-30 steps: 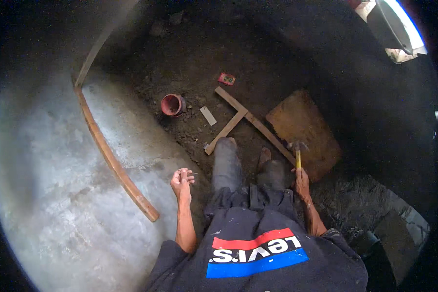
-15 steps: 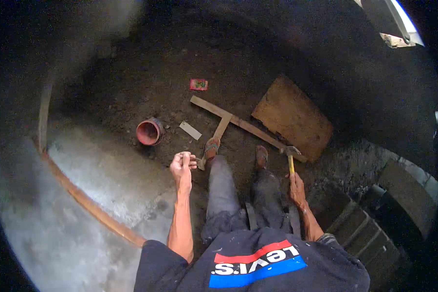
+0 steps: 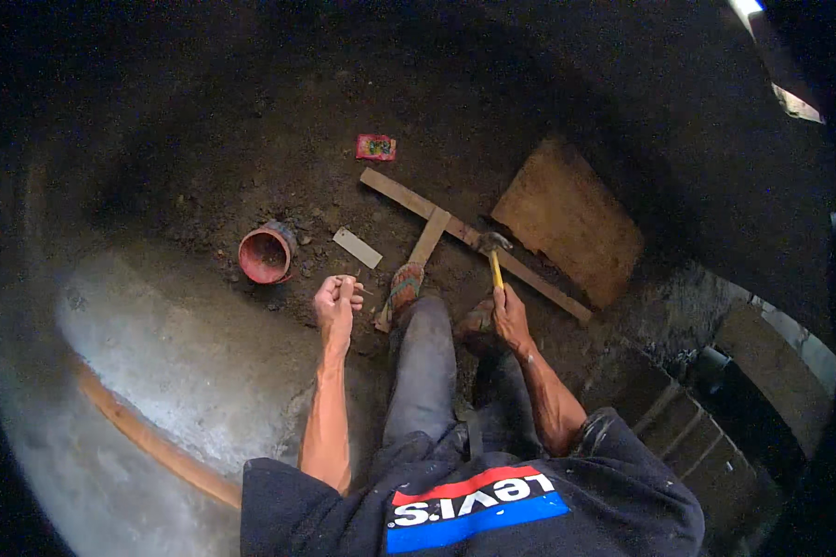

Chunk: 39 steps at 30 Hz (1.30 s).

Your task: The person assembles a wooden structure by positioning two pieces of wood and securing them with a nail using a hammer.

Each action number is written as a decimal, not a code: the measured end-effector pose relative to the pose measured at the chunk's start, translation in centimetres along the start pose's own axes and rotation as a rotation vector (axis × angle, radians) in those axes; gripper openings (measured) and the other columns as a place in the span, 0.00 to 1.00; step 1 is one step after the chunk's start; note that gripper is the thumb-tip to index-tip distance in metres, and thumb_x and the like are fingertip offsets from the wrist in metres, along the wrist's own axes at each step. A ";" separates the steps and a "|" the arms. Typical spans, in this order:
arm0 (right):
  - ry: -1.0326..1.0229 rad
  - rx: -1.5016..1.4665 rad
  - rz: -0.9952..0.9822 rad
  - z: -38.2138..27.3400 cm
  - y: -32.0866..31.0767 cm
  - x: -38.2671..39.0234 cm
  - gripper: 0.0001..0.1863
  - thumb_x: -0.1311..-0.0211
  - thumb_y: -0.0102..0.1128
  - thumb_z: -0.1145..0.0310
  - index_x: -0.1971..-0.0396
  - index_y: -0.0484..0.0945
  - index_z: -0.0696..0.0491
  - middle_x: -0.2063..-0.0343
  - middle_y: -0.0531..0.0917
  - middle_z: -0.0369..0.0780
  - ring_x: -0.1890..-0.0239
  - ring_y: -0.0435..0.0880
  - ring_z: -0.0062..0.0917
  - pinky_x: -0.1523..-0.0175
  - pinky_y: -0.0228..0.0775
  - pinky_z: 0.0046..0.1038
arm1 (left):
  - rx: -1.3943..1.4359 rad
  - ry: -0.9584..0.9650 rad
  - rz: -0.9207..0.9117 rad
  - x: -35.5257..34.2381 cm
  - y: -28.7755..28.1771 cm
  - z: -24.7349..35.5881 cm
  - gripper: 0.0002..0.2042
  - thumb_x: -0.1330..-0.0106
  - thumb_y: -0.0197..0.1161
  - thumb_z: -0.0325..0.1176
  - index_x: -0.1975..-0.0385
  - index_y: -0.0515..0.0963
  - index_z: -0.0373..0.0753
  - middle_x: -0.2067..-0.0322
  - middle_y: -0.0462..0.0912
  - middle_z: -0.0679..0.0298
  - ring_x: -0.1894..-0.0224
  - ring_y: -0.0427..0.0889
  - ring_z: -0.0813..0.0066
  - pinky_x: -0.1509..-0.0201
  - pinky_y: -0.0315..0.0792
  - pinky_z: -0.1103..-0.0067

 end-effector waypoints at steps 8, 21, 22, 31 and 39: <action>-0.040 -0.080 0.007 8.0 5.0 -9.2 0.22 0.20 0.44 0.51 0.60 0.72 0.57 0.84 0.73 0.41 0.83 0.71 0.29 0.75 0.61 0.34 | -0.287 0.020 -0.099 -11.6 5.7 -10.1 0.13 0.28 0.64 0.38 0.65 0.82 0.32 0.72 0.84 0.64 0.72 0.80 0.81 0.68 0.74 0.80; -0.698 0.310 -0.176 21.0 16.2 -22.0 0.12 0.26 0.54 0.61 0.56 0.74 0.54 0.79 0.78 0.49 0.82 0.77 0.45 0.77 0.67 0.42 | -0.638 0.637 -0.229 -33.2 20.6 -18.4 0.12 0.31 0.66 0.39 0.63 0.85 0.35 0.75 0.85 0.64 0.72 0.81 0.78 0.63 0.75 0.76; -0.719 0.356 -0.195 21.4 16.9 -22.2 0.11 0.27 0.56 0.62 0.56 0.75 0.54 0.78 0.79 0.49 0.81 0.78 0.46 0.76 0.69 0.43 | -0.648 0.640 -0.238 -34.0 21.3 -18.7 0.12 0.31 0.66 0.39 0.63 0.85 0.35 0.75 0.85 0.64 0.72 0.81 0.78 0.63 0.75 0.76; -0.324 0.407 -0.278 23.7 18.9 -23.8 0.14 0.28 0.59 0.59 0.55 0.75 0.55 0.77 0.80 0.50 0.80 0.79 0.45 0.74 0.70 0.45 | -0.632 0.668 -0.598 -37.3 27.3 -23.3 0.09 0.28 0.61 0.35 0.62 0.78 0.34 0.68 0.87 0.58 0.66 0.84 0.71 0.59 0.76 0.73; -0.106 -0.004 -0.091 26.3 16.9 -20.6 0.10 0.26 0.53 0.63 0.56 0.75 0.54 0.76 0.80 0.44 0.77 0.78 0.37 0.70 0.71 0.38 | -0.376 0.499 -0.523 -32.8 24.8 -22.5 0.08 0.32 0.68 0.33 0.62 0.87 0.35 0.66 0.89 0.61 0.63 0.86 0.74 0.56 0.78 0.76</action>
Point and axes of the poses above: each hand's wrist, its own x-axis away from the middle knuckle, its own y-axis out of the palm, z = x × y, the point moved 7 cm from there along -x, towards the middle knuckle
